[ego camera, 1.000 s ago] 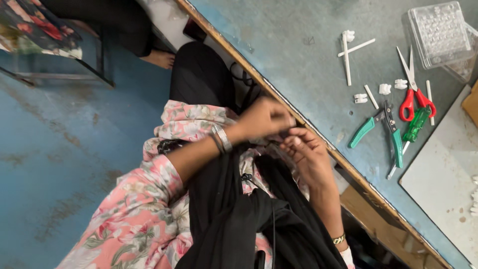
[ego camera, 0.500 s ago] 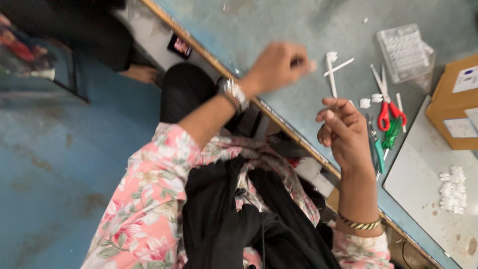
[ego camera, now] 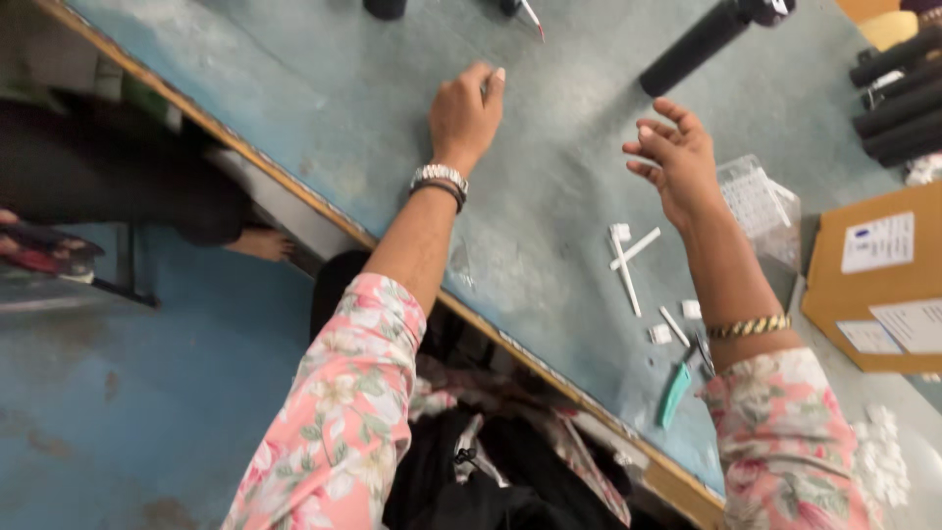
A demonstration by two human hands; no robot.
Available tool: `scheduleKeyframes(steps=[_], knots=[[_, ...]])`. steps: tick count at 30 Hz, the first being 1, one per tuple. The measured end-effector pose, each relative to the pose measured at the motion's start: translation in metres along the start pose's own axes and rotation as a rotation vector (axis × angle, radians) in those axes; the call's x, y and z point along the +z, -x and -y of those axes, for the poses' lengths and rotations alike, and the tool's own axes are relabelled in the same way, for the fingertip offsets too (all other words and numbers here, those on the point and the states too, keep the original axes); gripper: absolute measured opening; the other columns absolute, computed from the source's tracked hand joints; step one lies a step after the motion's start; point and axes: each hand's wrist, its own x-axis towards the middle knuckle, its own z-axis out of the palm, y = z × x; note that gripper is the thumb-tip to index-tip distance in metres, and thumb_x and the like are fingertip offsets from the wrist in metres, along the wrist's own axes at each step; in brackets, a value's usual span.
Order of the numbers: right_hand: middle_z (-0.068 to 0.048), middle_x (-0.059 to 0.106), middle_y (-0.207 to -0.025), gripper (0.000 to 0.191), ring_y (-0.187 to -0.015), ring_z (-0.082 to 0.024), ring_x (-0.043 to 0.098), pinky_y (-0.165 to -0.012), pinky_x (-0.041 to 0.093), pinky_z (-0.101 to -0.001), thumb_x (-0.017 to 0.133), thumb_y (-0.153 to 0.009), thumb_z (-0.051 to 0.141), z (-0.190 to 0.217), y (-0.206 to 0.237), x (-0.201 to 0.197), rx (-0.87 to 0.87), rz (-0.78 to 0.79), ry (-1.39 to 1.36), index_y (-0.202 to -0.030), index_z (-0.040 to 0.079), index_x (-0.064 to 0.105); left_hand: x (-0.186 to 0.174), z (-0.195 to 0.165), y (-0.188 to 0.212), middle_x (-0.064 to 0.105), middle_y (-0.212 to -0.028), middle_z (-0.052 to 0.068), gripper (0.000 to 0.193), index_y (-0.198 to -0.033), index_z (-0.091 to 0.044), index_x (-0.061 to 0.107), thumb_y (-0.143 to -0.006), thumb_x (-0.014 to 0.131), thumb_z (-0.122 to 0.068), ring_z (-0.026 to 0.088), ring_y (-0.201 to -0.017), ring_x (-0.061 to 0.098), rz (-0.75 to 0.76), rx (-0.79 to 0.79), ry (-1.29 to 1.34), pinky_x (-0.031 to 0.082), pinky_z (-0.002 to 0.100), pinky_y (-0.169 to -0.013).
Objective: The person connects a white wire connector to a black cylindrical housing, then attaches a circular LED module to the housing. They secure the module by pressing and rotating it into place, completing the assembly of a single LED light unit.
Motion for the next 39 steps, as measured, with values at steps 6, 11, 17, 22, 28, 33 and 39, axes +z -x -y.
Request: scheduleKeyframes(steps=[6, 11, 17, 22, 28, 33, 39], knots=[[-0.008, 0.058, -0.131, 0.055, -0.1, -0.015, 0.066, -0.077, 0.058, -0.0293, 0.072, -0.095, 0.003, -0.004, -0.12, 0.063, -0.265, 0.031, 0.149, -0.145, 0.009, 0.048, -0.001, -0.014, 0.007, 0.07, -0.072, 0.011, 0.041, -0.069, -0.012, 0.066, -0.101, 0.06, -0.037, 0.037, -0.065, 0.067, 0.051, 0.251, -0.195, 0.051, 0.049, -0.056], [-0.007, 0.059, -0.135, 0.052, -0.1, -0.014, 0.066, -0.079, 0.059, -0.0278, 0.07, -0.097, -0.001, 0.006, -0.143, 0.142, -0.461, 0.133, 0.058, -0.144, 0.009, 0.051, 0.001, -0.012, 0.011, 0.07, -0.072, 0.011, 0.038, -0.071, -0.012, 0.068, -0.098, 0.062, -0.037, 0.034, -0.065, 0.068, 0.116, 0.273, -0.255, 0.055, 0.048, -0.059], [-0.008, 0.059, -0.14, 0.045, -0.111, -0.014, 0.064, -0.088, 0.057, -0.0278, 0.068, -0.1, -0.009, 0.014, -0.051, 0.182, -0.68, 0.312, 0.147, -0.141, 0.004, 0.054, 0.005, -0.004, 0.013, 0.073, -0.082, 0.009, 0.021, -0.095, -0.01, 0.071, -0.086, 0.066, -0.029, 0.032, -0.074, 0.071, 0.179, 0.306, -0.137, 0.055, 0.046, -0.061], [-0.009, 0.058, -0.138, 0.039, -0.115, -0.015, 0.065, -0.097, 0.055, -0.0278, 0.067, -0.098, -0.011, 0.038, 0.051, 0.161, -0.76, 0.423, 0.231, -0.134, 0.0, 0.055, 0.01, 0.006, 0.017, 0.074, -0.08, 0.007, 0.013, -0.079, -0.014, 0.071, -0.084, 0.068, -0.026, 0.032, -0.07, 0.071, 0.138, 0.459, -0.142, 0.055, 0.045, -0.058], [-0.01, 0.065, -0.121, 0.032, -0.104, -0.016, 0.067, -0.092, 0.055, -0.03, 0.068, -0.091, -0.008, 0.027, 0.158, 0.117, -0.591, 0.503, 0.229, -0.122, 0.0, 0.063, 0.002, -0.019, 0.019, 0.068, -0.071, 0.01, 0.031, -0.069, -0.013, 0.066, -0.094, 0.069, -0.032, 0.033, -0.065, 0.069, 0.186, 0.424, -0.183, 0.054, 0.044, -0.057], [-0.02, 0.07, -0.122, 0.033, -0.11, -0.026, 0.071, -0.098, 0.056, -0.0417, 0.069, -0.088, -0.008, -0.072, 0.213, 0.041, -0.384, 0.538, -0.02, -0.12, -0.003, 0.066, -0.058, -0.095, 0.071, 0.066, -0.072, 0.008, 0.026, -0.074, -0.011, 0.065, -0.093, 0.076, -0.025, 0.031, -0.064, 0.065, 0.103, 0.518, 0.014, 0.05, 0.042, -0.059], [-0.028, 0.074, -0.112, 0.038, -0.102, -0.037, 0.076, -0.09, 0.06, -0.0544, 0.068, -0.083, -0.01, -0.255, 0.189, -0.005, -0.038, 0.217, -0.359, -0.121, -0.005, 0.065, -0.189, -0.121, 0.055, 0.068, -0.117, 0.014, 0.042, -0.125, -0.002, 0.061, -0.096, 0.077, -0.028, 0.034, -0.107, 0.067, -0.389, 0.478, -0.177, 0.05, 0.044, -0.101]])
